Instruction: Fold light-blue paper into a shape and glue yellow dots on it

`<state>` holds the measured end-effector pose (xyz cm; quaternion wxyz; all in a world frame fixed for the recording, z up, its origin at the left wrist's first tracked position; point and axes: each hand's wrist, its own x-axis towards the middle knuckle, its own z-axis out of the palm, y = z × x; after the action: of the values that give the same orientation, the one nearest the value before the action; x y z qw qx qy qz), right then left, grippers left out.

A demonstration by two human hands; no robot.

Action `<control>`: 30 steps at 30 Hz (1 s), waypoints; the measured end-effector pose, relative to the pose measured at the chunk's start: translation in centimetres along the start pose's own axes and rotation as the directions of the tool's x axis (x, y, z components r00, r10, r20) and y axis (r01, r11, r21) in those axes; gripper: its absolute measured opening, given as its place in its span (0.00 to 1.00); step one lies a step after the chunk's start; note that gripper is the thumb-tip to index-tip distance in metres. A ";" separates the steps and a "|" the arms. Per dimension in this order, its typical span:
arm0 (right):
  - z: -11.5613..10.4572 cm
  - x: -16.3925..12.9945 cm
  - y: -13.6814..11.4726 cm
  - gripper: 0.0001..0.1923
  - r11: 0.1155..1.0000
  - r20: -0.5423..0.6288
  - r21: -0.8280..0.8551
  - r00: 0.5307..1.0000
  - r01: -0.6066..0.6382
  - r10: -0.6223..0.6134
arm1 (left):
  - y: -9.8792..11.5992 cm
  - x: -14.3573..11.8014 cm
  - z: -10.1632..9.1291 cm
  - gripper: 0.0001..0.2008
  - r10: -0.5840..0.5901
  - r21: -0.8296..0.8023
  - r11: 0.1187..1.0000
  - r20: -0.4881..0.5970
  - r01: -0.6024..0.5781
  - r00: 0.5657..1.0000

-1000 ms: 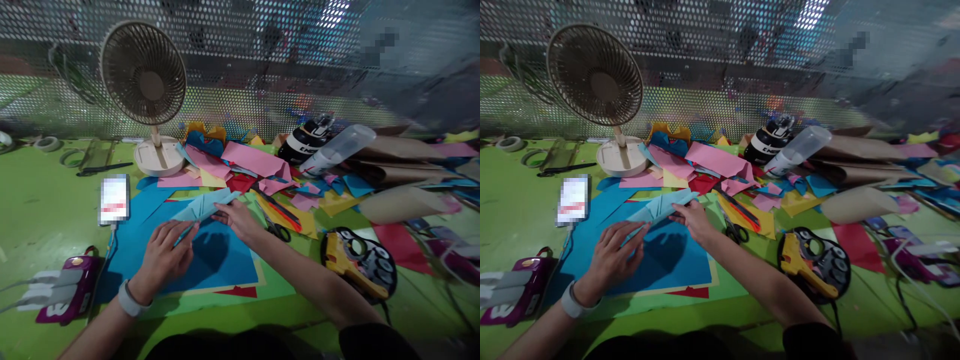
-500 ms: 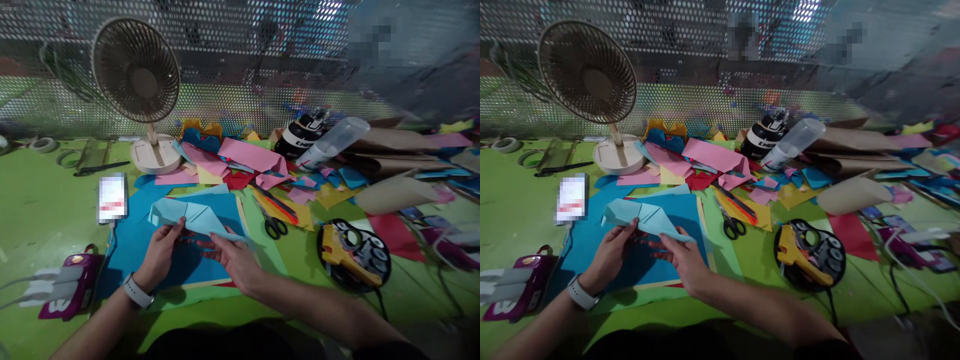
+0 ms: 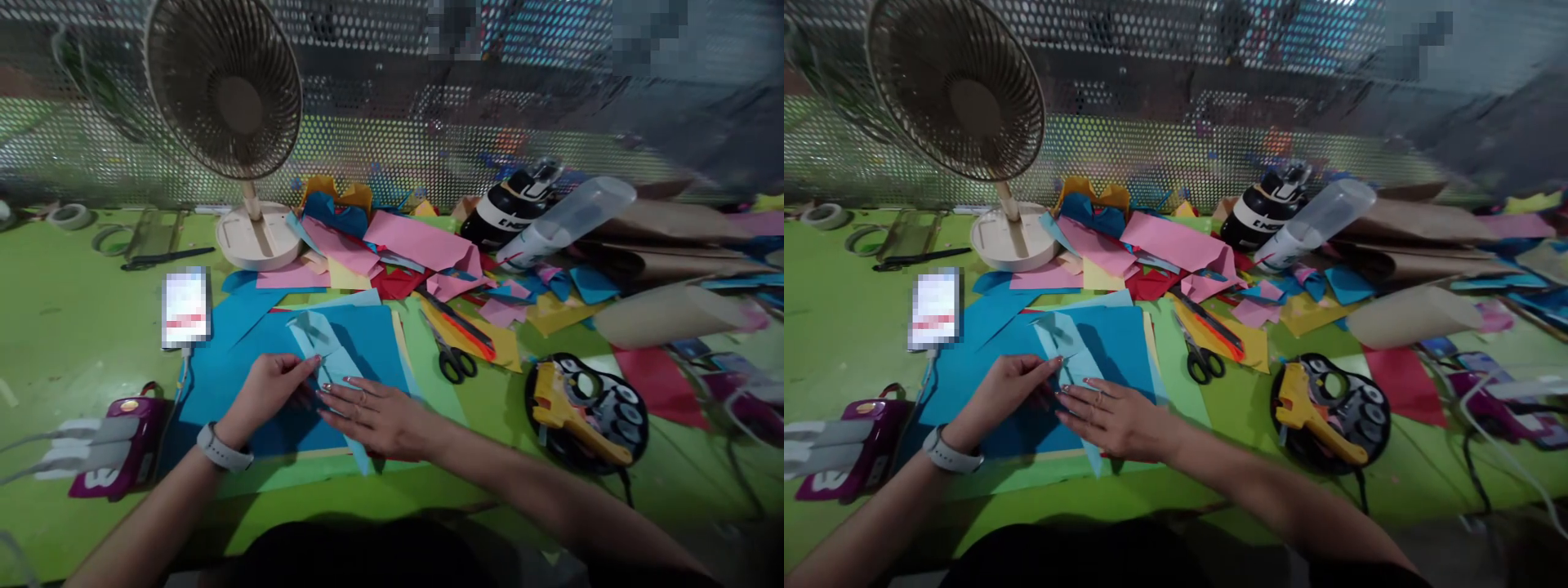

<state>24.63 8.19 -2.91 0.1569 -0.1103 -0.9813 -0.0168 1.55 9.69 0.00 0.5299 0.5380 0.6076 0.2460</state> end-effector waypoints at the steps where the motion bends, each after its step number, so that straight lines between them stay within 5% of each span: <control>1: 0.5 0.1 -0.1 0.24 0.999 0.017 0.013 0.999 -0.031 0.031 | -0.1 -0.2 0.0 0.20 0.099 0.172 0.982 -0.087 -0.083 0.991; 3: 1.3 0.0 -0.3 0.24 0.996 0.049 0.041 0.996 -0.083 0.081 | -0.4 -0.4 -0.1 0.14 0.369 0.453 0.852 -0.162 -0.263 0.915; 5: 1.7 -0.1 -0.4 0.24 0.990 0.062 0.066 0.991 -0.121 0.117 | -0.9 -0.4 -0.1 0.06 0.565 0.555 0.709 -0.076 -0.436 0.821; 8: 1.5 -0.3 -0.6 0.23 0.982 0.062 0.112 0.988 -0.149 0.142 | -1.6 0.2 0.2 0.04 0.645 0.536 0.598 0.120 -0.596 0.755; 14: 0.9 -1.1 -0.6 0.19 0.973 0.050 0.194 0.991 -0.128 0.121 | -2.2 0.6 1.0 0.05 0.599 0.634 0.546 0.161 -0.547 0.784; 19: 1.3 -1.7 -0.5 0.13 0.942 -0.108 0.319 0.984 -0.103 0.144 | -2.1 0.4 1.4 0.06 0.594 0.643 0.544 0.159 -0.540 0.788; 24: 1.7 -0.9 -0.6 0.12 0.854 -0.198 0.482 0.925 -0.196 0.324 | -2.0 0.5 1.4 0.04 0.589 0.612 0.559 0.181 -0.559 0.788; 27: 1.7 -0.2 -0.9 0.11 0.761 -0.113 0.549 0.871 -0.346 0.477 | -2.2 0.7 1.3 0.04 0.594 0.604 0.558 0.188 -0.569 0.782; 30: 1.4 0.5 -1.1 0.11 0.639 0.003 0.556 0.769 -0.532 0.639 | -2.3 0.8 1.3 0.04 0.602 0.592 0.564 0.182 -0.576 0.777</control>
<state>23.51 7.36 -4.11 0.2724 -0.3740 -0.8365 0.2936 1.91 9.38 -2.71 0.1985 0.8464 0.4491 0.2061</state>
